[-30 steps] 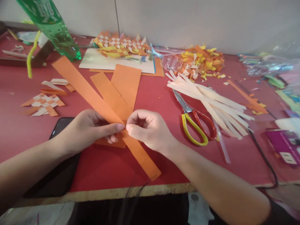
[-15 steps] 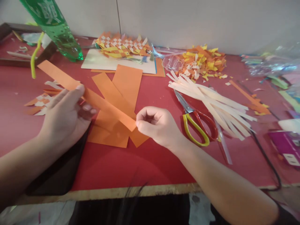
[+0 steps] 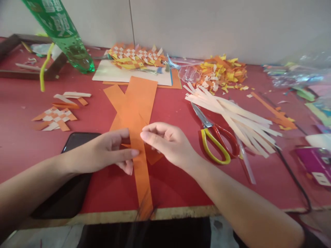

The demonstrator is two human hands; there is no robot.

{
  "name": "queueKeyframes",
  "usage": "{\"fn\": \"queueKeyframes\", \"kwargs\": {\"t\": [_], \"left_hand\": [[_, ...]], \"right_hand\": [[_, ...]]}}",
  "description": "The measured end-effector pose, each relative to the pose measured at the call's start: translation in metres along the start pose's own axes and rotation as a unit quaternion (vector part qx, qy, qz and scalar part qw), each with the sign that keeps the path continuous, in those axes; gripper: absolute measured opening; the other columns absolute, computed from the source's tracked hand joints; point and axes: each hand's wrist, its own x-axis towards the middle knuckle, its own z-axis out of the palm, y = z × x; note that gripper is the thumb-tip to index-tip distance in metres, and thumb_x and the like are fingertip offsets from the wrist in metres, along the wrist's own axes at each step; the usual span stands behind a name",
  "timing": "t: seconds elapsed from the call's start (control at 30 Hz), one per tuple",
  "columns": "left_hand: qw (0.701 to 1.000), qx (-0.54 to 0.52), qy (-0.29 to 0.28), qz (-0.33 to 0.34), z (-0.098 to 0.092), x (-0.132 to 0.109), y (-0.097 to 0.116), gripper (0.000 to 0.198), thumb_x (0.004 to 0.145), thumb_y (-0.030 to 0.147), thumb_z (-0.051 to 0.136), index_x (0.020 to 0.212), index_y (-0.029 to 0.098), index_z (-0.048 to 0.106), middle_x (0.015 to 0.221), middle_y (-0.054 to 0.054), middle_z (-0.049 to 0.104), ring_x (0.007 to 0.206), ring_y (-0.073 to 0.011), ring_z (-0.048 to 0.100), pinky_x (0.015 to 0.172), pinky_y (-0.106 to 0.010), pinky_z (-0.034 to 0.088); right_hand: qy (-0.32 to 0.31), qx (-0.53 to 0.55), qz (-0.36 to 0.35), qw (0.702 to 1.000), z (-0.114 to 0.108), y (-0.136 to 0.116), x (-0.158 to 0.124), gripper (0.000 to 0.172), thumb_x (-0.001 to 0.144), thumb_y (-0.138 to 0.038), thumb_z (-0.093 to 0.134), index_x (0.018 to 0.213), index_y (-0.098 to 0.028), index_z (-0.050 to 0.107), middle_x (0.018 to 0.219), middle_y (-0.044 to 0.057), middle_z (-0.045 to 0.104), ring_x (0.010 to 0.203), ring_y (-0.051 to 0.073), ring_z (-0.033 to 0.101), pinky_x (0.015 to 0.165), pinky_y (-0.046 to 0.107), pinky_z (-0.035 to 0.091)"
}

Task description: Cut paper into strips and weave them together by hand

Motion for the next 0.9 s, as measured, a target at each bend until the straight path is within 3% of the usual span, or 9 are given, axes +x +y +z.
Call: {"fn": "queueKeyframes", "kwargs": {"t": [0.1,0.17,0.23,0.3,0.4,0.5,0.6,0.73,0.9], "left_hand": [[0.994,0.043,-0.099,-0.002,-0.001,-0.004,0.001,0.021,0.086,0.022,0.067,0.104,0.019,0.057,0.094,-0.005,0.072,0.087,-0.0148,0.072,0.078,-0.024,0.057],[0.991,0.060,-0.121,0.000,-0.002,-0.004,0.000,0.027,0.082,0.027,0.072,0.104,0.017,0.060,0.107,-0.009,0.069,0.093,-0.0169,0.070,0.079,-0.026,0.057],[0.997,0.031,-0.061,0.025,-0.003,-0.002,-0.001,0.030,0.082,0.033,0.073,0.104,0.016,0.061,0.108,-0.009,0.067,0.088,-0.0156,0.069,0.076,-0.026,0.058],[0.995,-0.020,0.046,0.085,-0.005,0.001,-0.003,0.031,0.082,0.034,0.073,0.105,0.018,0.062,0.101,-0.006,0.067,0.082,-0.0133,0.068,0.071,-0.023,0.058],[0.957,-0.085,0.202,0.189,-0.007,0.005,-0.003,0.026,0.079,0.030,0.077,0.099,0.021,0.063,0.095,0.000,0.068,0.078,-0.0101,0.066,0.062,-0.017,0.057],[0.926,-0.122,0.279,0.224,-0.007,0.007,-0.002,0.022,0.073,0.025,0.082,0.085,0.020,0.063,0.088,0.003,0.070,0.075,-0.0084,0.066,0.059,-0.014,0.055],[0.933,-0.118,0.271,0.208,-0.006,0.005,-0.003,0.024,0.069,0.021,0.085,0.086,0.020,0.070,0.074,0.005,0.071,0.064,-0.0050,0.064,0.058,-0.011,0.053],[0.955,-0.082,0.205,0.198,-0.005,0.003,-0.006,0.023,0.071,0.023,0.084,0.094,0.024,0.077,0.059,0.007,0.067,0.051,-0.0008,0.058,0.054,-0.007,0.048],[0.970,-0.062,0.140,0.188,-0.004,0.003,-0.006,0.029,0.076,0.018,0.080,0.102,0.030,0.076,0.075,0.006,0.077,0.072,-0.0050,0.071,0.073,-0.011,0.053]], "right_hand": [[0.015,-0.059,-0.020,0.998,0.002,0.000,-0.001,0.020,0.082,-0.038,0.069,0.086,-0.019,0.065,0.072,-0.002,0.056,0.061,0.010,0.048,0.058,0.024,0.040],[0.017,-0.068,-0.047,0.996,0.001,-0.002,-0.002,0.017,0.085,-0.032,0.065,0.076,-0.018,0.060,0.066,-0.004,0.049,0.059,0.009,0.043,0.056,0.024,0.037],[0.005,-0.056,-0.058,0.997,-0.002,-0.005,-0.003,0.021,0.086,-0.026,0.059,0.066,-0.019,0.053,0.061,-0.006,0.041,0.055,0.008,0.037,0.052,0.024,0.032],[-0.019,-0.041,-0.056,0.997,-0.005,-0.007,-0.005,0.023,0.084,-0.022,0.056,0.062,-0.019,0.047,0.059,-0.006,0.038,0.052,0.008,0.034,0.050,0.024,0.028],[-0.063,-0.042,-0.070,0.995,-0.006,-0.010,-0.008,0.023,0.083,-0.021,0.058,0.063,-0.019,0.048,0.058,-0.005,0.040,0.052,0.008,0.034,0.049,0.024,0.027],[-0.083,-0.040,-0.068,0.993,-0.005,-0.010,-0.009,0.026,0.085,-0.028,0.062,0.064,-0.018,0.051,0.059,-0.005,0.041,0.053,0.008,0.035,0.049,0.024,0.026],[-0.110,0.032,0.001,0.993,-0.004,-0.007,-0.007,0.030,0.089,-0.042,0.061,0.072,-0.018,0.056,0.063,-0.003,0.048,0.054,0.009,0.041,0.049,0.024,0.031],[-0.153,0.125,0.065,0.978,0.000,-0.004,-0.005,0.034,0.089,-0.052,0.059,0.091,-0.018,0.062,0.080,0.004,0.066,0.060,0.011,0.053,0.048,0.022,0.037],[-0.161,0.158,0.093,0.970,0.000,-0.002,-0.003,0.030,0.082,-0.044,0.071,0.098,-0.019,0.064,0.074,0.001,0.068,0.053,0.009,0.050,0.051,0.023,0.040]]}}
